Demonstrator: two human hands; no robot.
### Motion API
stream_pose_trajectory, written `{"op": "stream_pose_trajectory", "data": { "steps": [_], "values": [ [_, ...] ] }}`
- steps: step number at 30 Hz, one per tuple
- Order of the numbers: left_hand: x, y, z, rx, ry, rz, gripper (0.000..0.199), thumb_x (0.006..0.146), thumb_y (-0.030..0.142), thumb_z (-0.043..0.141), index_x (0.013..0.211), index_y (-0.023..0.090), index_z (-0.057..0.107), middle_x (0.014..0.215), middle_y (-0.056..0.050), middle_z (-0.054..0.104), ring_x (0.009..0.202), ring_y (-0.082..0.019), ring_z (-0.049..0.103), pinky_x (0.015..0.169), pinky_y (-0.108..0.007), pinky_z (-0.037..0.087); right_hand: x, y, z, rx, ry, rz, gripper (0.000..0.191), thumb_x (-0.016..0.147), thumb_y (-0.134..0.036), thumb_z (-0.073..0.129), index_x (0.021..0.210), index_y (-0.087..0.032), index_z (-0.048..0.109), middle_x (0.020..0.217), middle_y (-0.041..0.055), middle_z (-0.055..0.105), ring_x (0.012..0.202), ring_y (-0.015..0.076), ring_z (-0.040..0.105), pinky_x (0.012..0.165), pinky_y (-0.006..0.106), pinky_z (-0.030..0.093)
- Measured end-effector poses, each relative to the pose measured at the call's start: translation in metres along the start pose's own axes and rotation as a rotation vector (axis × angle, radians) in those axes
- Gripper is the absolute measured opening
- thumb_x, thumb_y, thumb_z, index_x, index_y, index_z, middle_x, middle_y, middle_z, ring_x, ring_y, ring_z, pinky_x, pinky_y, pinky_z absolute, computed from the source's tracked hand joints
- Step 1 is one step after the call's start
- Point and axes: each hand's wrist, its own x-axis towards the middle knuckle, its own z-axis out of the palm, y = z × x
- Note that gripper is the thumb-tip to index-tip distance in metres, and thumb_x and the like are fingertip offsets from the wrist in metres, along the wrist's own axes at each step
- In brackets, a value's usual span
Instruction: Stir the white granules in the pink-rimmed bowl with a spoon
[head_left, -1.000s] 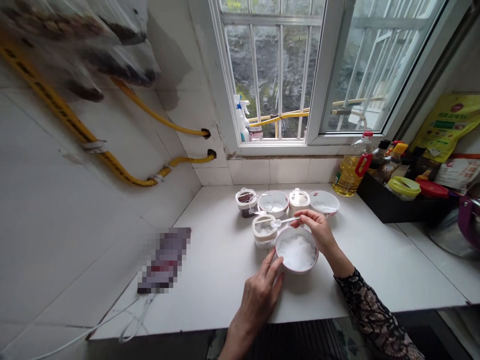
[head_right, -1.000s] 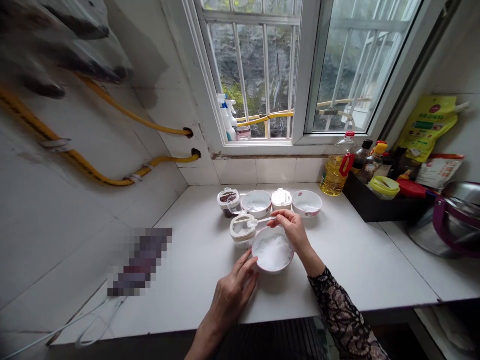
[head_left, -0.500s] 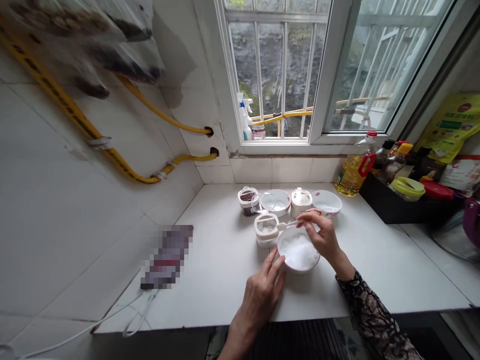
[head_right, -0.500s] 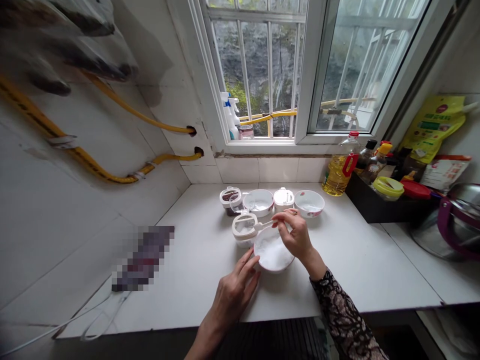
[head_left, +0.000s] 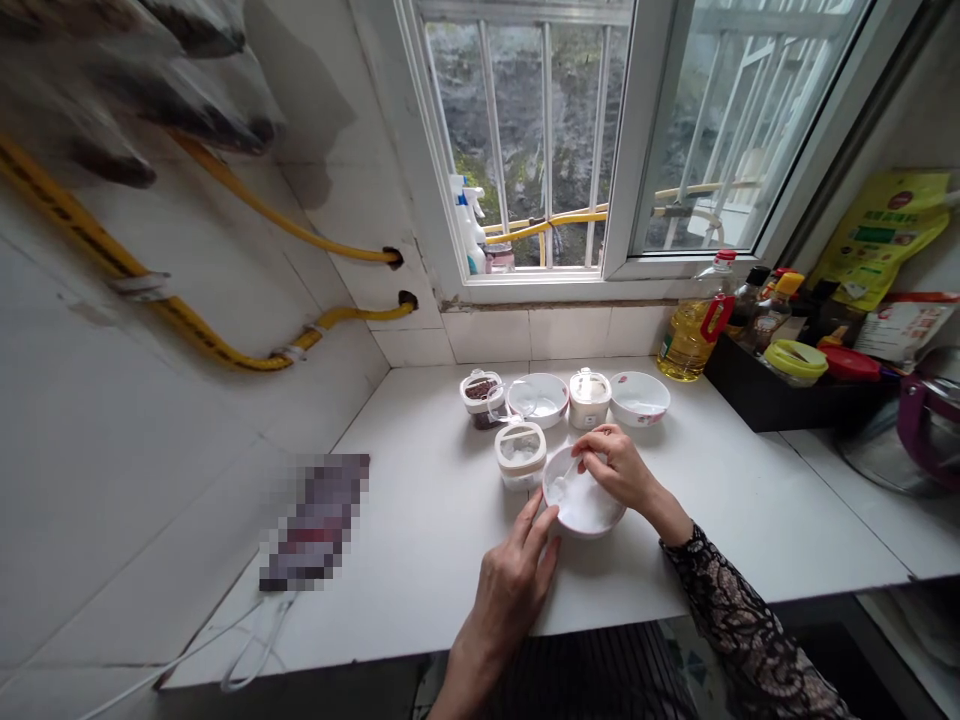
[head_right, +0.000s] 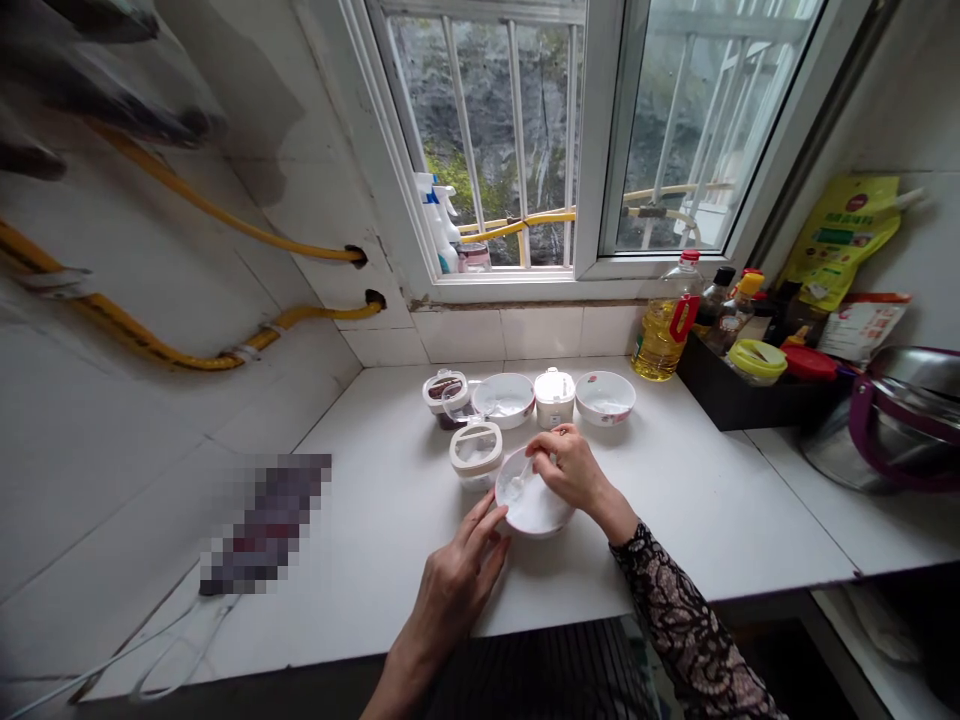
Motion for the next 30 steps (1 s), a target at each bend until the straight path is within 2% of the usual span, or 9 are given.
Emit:
{"op": "stream_pose_trajectory", "data": {
  "steps": [3,7,9,18,22,25,27,30],
  "values": [
    [0.001,0.001,0.0,-0.001,-0.002,-0.002,0.033,0.1,0.017,0.043,0.132,0.019,0.049,0.139,-0.017,0.057,0.092,-0.02,0.074,0.066,-0.024,0.061,0.001,-0.001,-0.003,0.104,0.048,0.123,0.022,0.077,-0.013,0.05,0.072,-0.023,0.069,0.057,-0.0011,0.071,0.066,0.019,0.064,0.087,0.037,0.047],
    [0.001,0.002,-0.001,-0.004,-0.001,-0.007,0.032,0.1,0.017,0.043,0.131,0.02,0.049,0.139,-0.017,0.057,0.092,-0.019,0.074,0.066,-0.024,0.061,0.003,0.001,-0.005,0.33,0.078,0.348,0.019,0.071,-0.019,0.05,0.07,-0.02,0.068,0.054,0.0,0.069,0.056,0.0178,0.064,0.065,0.029,0.049],
    [0.002,0.002,-0.002,-0.005,0.002,-0.004,0.032,0.099,0.017,0.043,0.131,0.019,0.049,0.139,-0.017,0.057,0.091,-0.019,0.074,0.065,-0.024,0.061,0.004,0.004,-0.006,0.432,0.109,0.437,0.019,0.068,-0.022,0.05,0.069,-0.019,0.069,0.051,-0.0001,0.067,0.053,0.0173,0.064,0.061,0.028,0.048],
    [0.001,0.002,-0.002,-0.007,-0.012,-0.016,0.034,0.099,0.017,0.044,0.132,0.02,0.049,0.14,-0.016,0.056,0.093,-0.018,0.074,0.066,-0.022,0.061,0.008,0.006,-0.012,0.62,0.172,0.544,0.016,0.063,-0.026,0.056,0.065,-0.018,0.069,0.048,-0.0008,0.065,0.051,0.0157,0.061,0.063,0.029,0.05],
    [0.002,0.001,-0.002,0.006,0.0,-0.004,0.033,0.099,0.018,0.044,0.131,0.02,0.05,0.139,-0.016,0.058,0.092,-0.019,0.074,0.064,-0.023,0.061,0.012,0.002,-0.008,0.691,0.214,0.513,0.015,0.067,-0.03,0.06,0.072,-0.019,0.069,0.055,0.0005,0.069,0.058,0.0174,0.066,0.069,0.032,0.053],
    [0.002,0.001,-0.001,0.014,0.019,0.006,0.034,0.098,0.017,0.044,0.131,0.02,0.051,0.137,-0.016,0.059,0.092,-0.02,0.074,0.062,-0.022,0.06,0.013,-0.004,0.0,0.663,0.236,0.415,0.018,0.077,-0.034,0.059,0.083,-0.019,0.068,0.066,0.0025,0.073,0.068,0.0199,0.07,0.072,0.034,0.054],
    [0.003,0.001,-0.001,0.01,0.024,0.011,0.034,0.097,0.016,0.043,0.13,0.019,0.051,0.136,-0.016,0.06,0.092,-0.019,0.074,0.062,-0.022,0.06,0.013,-0.01,0.005,0.558,0.237,0.299,0.019,0.085,-0.034,0.056,0.091,-0.02,0.067,0.077,0.0047,0.075,0.077,0.0214,0.072,0.075,0.035,0.055],
    [0.003,0.001,-0.001,0.008,0.02,0.013,0.033,0.098,0.016,0.043,0.13,0.018,0.051,0.136,-0.016,0.06,0.093,-0.019,0.074,0.062,-0.022,0.06,0.012,-0.017,0.01,0.252,0.163,0.005,0.017,0.092,-0.027,0.051,0.095,-0.022,0.068,0.086,0.0068,0.076,0.083,0.0222,0.07,0.089,0.041,0.05]
  ]
}}
